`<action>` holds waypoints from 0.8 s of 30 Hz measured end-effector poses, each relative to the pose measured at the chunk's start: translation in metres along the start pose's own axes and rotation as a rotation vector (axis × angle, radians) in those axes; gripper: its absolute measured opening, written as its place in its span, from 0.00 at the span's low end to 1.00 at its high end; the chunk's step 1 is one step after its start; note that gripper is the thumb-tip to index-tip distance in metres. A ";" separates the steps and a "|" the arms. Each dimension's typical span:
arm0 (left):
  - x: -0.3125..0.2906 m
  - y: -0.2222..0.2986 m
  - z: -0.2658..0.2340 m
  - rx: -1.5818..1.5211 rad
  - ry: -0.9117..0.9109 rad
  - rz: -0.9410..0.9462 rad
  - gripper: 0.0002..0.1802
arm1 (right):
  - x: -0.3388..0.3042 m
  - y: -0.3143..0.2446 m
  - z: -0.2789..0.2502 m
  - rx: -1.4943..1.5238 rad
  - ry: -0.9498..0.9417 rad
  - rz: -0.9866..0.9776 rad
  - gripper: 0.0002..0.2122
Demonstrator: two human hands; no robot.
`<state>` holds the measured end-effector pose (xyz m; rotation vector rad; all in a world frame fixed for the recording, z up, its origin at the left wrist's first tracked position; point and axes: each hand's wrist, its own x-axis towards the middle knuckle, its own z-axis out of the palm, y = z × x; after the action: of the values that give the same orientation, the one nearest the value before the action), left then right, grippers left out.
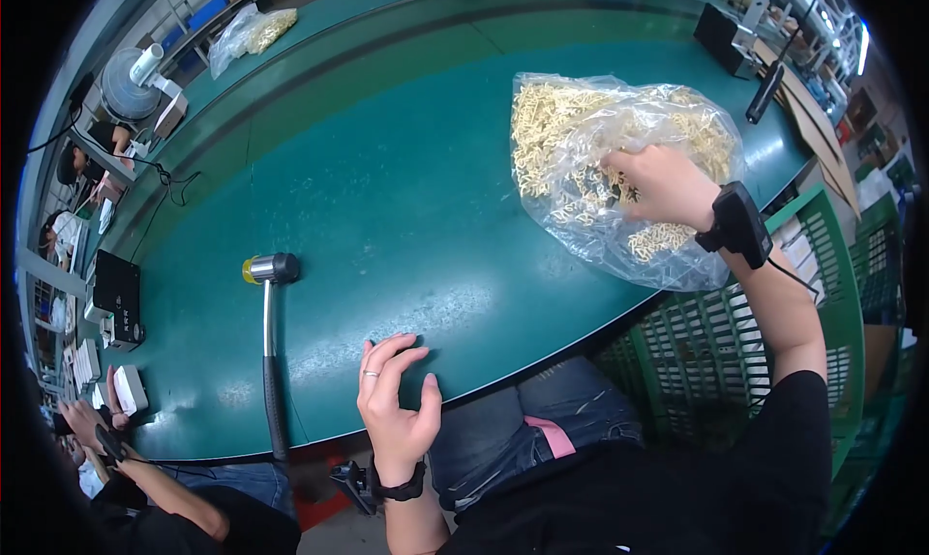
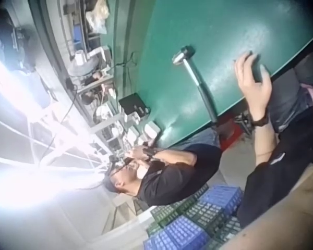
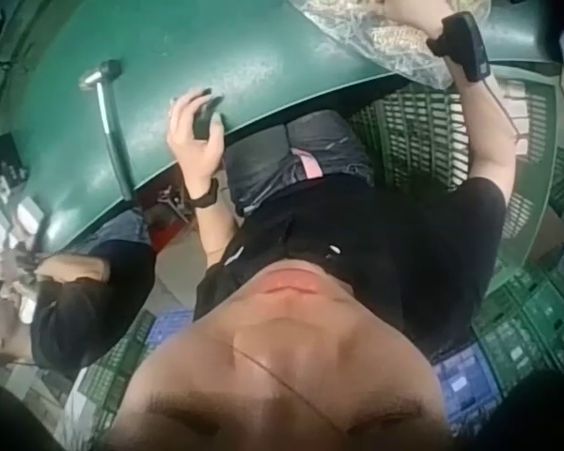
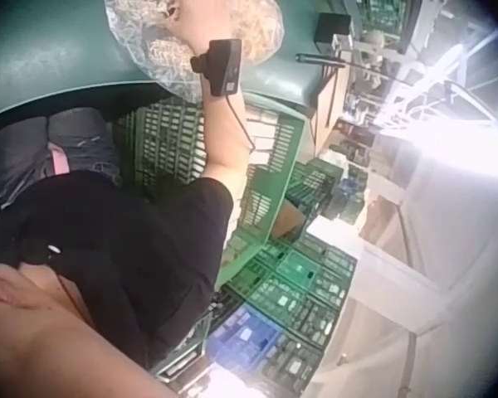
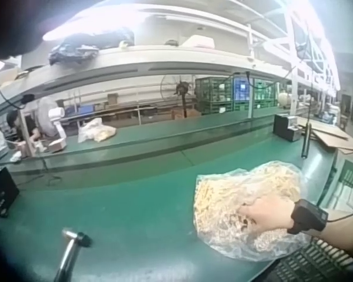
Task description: The person picks up a gold emblem from a bag, presses it onto a white speaker, and taps it into place with a mallet before placing the speaker into a green crate.
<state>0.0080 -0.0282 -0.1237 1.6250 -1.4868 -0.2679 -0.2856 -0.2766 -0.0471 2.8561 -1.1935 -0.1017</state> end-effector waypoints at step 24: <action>-0.007 -0.008 0.008 -0.064 0.073 0.005 0.14 | -0.013 0.003 0.014 0.228 0.334 -0.046 0.04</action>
<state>0.0064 -0.0265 -0.1363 1.5640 -1.4133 -0.2478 -0.2975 -0.2699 -0.0605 2.9257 -1.1326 0.5218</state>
